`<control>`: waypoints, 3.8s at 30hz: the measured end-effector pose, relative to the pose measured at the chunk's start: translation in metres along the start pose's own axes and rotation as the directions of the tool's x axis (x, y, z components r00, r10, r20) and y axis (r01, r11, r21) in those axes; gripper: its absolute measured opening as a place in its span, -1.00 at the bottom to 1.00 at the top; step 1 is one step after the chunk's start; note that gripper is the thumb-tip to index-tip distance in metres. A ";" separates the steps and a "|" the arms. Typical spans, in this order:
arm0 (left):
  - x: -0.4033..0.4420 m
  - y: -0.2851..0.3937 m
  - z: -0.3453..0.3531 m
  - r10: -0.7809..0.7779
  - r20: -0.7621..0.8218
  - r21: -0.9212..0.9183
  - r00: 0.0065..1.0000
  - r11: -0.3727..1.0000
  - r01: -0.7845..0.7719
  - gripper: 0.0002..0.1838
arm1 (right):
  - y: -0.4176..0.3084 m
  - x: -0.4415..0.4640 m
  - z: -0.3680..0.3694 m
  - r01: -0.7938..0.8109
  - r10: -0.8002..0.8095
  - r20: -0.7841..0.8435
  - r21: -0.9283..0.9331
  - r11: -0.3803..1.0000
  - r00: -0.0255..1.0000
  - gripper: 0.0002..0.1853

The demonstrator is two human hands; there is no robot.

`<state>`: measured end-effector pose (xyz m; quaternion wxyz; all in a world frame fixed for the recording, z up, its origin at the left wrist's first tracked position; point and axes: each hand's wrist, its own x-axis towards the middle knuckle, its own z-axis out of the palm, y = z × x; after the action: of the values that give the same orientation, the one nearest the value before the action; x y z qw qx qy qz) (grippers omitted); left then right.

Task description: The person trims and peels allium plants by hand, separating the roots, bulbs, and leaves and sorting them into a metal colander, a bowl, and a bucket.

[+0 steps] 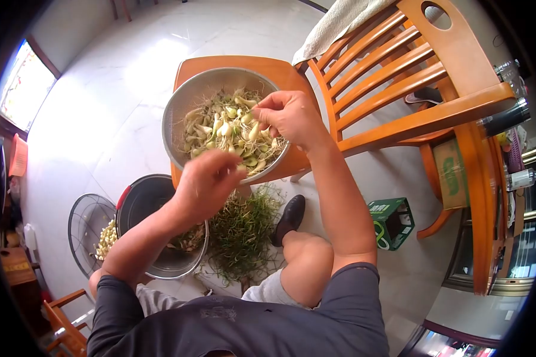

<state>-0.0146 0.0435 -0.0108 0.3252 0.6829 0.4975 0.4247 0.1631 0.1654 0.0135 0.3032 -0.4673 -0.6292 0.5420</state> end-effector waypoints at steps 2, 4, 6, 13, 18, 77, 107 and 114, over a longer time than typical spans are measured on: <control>0.019 -0.003 0.011 0.119 -0.189 0.125 0.975 0.988 -0.096 -0.80 | -0.004 -0.013 0.004 0.035 -0.040 0.049 0.092 0.995 0.998 -0.85; 0.029 -0.008 0.016 0.179 -0.242 0.183 0.953 0.974 -0.136 -0.79 | -0.008 -0.024 0.011 0.072 -0.075 0.024 0.119 0.990 0.997 -0.86; 0.032 -0.010 0.018 0.169 -0.171 0.163 0.971 0.976 -0.141 -0.76 | -0.004 -0.028 0.014 0.109 -0.114 0.015 0.205 0.973 0.993 -0.86; 0.027 -0.020 0.028 0.170 -0.075 0.110 0.983 0.981 -0.161 -0.82 | 0.018 -0.030 0.018 0.209 -0.190 -0.090 0.513 0.833 0.978 -0.92; 0.016 -0.016 0.031 0.041 0.028 0.005 0.999 0.999 -0.041 -0.83 | 0.007 -0.041 -0.006 0.263 -0.162 -0.208 0.715 0.648 0.965 -0.92; -0.169 -0.114 -0.064 -0.233 0.238 0.270 0.943 0.948 0.166 -0.75 | 0.040 0.116 0.030 0.122 0.015 0.143 -0.885 0.449 0.990 -0.79; -0.187 -0.112 -0.055 -0.230 0.350 0.328 0.908 0.938 0.111 -0.72 | 0.032 0.038 -0.007 -0.124 0.116 -0.096 -0.958 0.257 0.989 -0.85; -0.189 -0.111 -0.056 -0.207 0.352 0.323 0.913 0.942 0.089 -0.71 | 0.018 0.035 -0.031 0.045 -0.181 -0.096 -0.761 0.647 0.979 -0.81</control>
<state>-0.1369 -0.1033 -0.1314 0.3395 0.7536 0.5342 0.1771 0.1819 0.2098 -0.0017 0.1653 -0.5534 -0.7981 0.1716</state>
